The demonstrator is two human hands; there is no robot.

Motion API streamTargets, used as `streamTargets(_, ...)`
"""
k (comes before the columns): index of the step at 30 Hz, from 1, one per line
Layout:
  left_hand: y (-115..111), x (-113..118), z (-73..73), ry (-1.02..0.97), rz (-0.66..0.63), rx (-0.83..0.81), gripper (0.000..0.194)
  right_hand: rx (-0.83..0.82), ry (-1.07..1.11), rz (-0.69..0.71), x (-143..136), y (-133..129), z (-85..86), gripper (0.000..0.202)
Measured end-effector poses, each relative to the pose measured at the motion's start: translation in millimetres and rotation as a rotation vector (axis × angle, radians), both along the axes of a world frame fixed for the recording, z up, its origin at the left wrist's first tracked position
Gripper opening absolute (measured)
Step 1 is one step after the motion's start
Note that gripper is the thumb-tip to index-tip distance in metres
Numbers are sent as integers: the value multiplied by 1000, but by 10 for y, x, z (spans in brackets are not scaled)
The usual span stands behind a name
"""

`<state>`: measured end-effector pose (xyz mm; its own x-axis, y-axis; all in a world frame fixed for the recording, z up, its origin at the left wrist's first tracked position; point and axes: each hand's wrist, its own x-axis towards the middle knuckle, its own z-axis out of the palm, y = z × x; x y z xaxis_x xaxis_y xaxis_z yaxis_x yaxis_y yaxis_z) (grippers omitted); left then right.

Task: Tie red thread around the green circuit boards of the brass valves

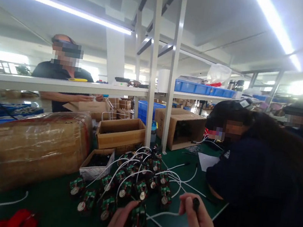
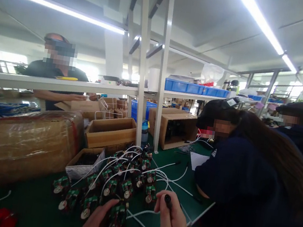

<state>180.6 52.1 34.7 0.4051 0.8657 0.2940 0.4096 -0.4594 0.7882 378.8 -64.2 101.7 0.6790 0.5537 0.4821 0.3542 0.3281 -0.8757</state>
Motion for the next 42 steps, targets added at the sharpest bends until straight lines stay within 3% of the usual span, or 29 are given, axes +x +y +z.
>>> streamTargets(4,21,485,25,-18,-40,-73,67,-117,-125,-35,286,-74,-302,28)
streamTargets(8,33,759,40,9,-30,-151,68,-223,-368,-89,473,-43,-709,21)
streamTargets(11,43,878,45,18,-24,-173,67,-353,-431,-152,506,74,-988,49)
streamTargets(13,57,950,36,9,-41,-158,66,-468,-435,-171,483,193,-1078,68)
streamTargets(16,95,1072,3,-26,-47,-117,69,-583,-471,-158,458,390,-1039,78)
streamTargets(20,150,1264,-44,-56,-34,-93,71,-649,-576,-153,573,587,-868,71)
streamTargets(30,138,1740,-53,-48,27,-81,68,-549,-555,-110,1053,770,-830,57)
streamTargets(36,69,1668,55,47,49,-47,66,-555,-616,-153,960,775,-802,60)
streamTargets(42,20,1501,193,197,15,17,81,-744,-856,-405,742,576,-793,80)
